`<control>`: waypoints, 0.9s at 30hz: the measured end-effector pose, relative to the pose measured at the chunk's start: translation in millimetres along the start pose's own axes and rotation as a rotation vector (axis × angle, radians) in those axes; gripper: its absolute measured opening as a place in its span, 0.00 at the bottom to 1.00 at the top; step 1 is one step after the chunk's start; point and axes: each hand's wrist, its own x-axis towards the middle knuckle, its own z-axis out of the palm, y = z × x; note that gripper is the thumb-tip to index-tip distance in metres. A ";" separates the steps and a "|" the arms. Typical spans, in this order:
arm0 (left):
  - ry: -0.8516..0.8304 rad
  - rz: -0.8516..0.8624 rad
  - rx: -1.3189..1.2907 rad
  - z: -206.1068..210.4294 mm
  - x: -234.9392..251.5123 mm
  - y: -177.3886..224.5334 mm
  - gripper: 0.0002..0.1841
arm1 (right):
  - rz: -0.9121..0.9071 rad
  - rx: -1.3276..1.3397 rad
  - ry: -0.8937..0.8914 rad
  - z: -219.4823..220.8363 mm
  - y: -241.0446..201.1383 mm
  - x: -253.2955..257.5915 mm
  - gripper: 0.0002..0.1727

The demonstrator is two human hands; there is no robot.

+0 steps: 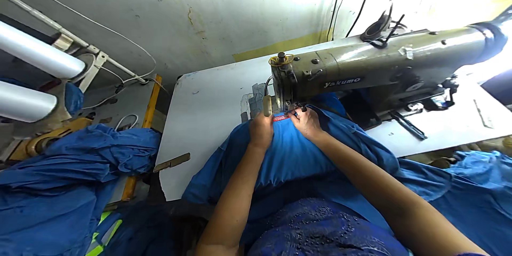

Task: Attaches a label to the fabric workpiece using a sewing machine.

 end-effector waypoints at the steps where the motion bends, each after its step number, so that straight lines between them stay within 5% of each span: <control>1: 0.028 0.046 0.081 3.9 -5.6 3.4 0.09 | 0.006 -0.003 -0.012 -1.1 -0.7 0.2 0.11; 7: -0.128 0.093 0.177 0.1 -43.4 4.8 0.29 | -0.103 0.012 -0.188 -23.1 -3.8 -16.8 0.16; 13: -0.040 0.126 0.142 4.7 -47.5 -1.4 0.26 | -0.374 -0.110 -0.178 -19.0 11.7 -36.3 0.20; 27: -0.128 0.413 0.146 0.5 -30.4 -26.7 0.28 | -0.419 -0.083 -0.139 -17.2 24.3 -39.8 0.22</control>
